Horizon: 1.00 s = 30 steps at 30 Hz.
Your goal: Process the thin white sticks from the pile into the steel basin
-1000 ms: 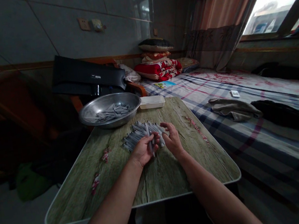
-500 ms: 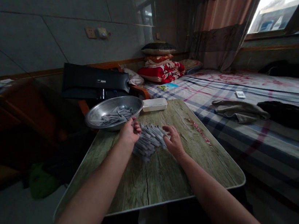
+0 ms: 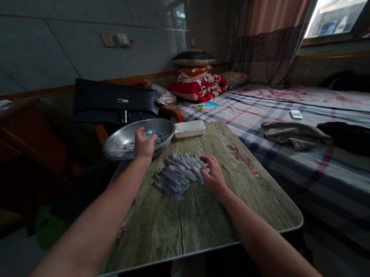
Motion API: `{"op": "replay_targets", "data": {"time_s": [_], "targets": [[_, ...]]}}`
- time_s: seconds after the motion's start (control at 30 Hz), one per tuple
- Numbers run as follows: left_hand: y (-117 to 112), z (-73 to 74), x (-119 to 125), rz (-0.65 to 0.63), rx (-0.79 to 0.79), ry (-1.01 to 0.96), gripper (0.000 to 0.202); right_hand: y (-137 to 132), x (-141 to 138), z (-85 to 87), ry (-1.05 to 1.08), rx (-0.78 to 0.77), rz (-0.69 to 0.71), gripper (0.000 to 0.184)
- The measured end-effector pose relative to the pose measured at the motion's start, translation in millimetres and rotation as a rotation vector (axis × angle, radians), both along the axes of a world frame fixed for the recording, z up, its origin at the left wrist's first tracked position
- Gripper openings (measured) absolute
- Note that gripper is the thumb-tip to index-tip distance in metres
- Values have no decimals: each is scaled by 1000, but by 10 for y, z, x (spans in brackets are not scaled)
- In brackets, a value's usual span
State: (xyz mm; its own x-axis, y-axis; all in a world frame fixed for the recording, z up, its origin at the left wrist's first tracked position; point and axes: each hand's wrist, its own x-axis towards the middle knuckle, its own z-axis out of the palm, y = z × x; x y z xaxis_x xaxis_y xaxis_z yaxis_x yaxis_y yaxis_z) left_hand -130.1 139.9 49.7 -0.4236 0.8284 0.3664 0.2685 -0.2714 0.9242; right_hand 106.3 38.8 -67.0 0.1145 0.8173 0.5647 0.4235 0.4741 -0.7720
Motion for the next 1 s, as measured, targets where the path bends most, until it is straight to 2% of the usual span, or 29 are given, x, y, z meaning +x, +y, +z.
{"op": "replay_targets", "data": {"time_s": [0.07,0.13,0.2,0.3,0.4,0.5,0.63,0.87,1.0], "targets": [[-284,-233,14,-103,52,64,29,-2,0,2,12,1,-8,38],[-562,-428,32,-260,9,189,18,-3,0,7,22,-2,-17,38],[-759,-573,54,-368,-37,343,19,-5,-2,14,26,-5,-24,38],[-832,-714,101,-461,-49,575,31,-5,-7,19,27,-5,-31,37],[-703,-807,156,-495,-50,732,44,4,-14,11,19,-11,-34,36],[-523,-867,201,-497,-95,855,52,18,-18,-1,18,-14,-37,36],[-375,-887,231,-522,-138,993,49,30,-20,-8,20,-11,-28,34],[-365,-837,235,-527,-153,1121,38,47,-27,-25,36,-26,-27,33],[-401,-802,231,-556,-121,1128,32,73,-38,-60,43,-50,-22,32]]}}
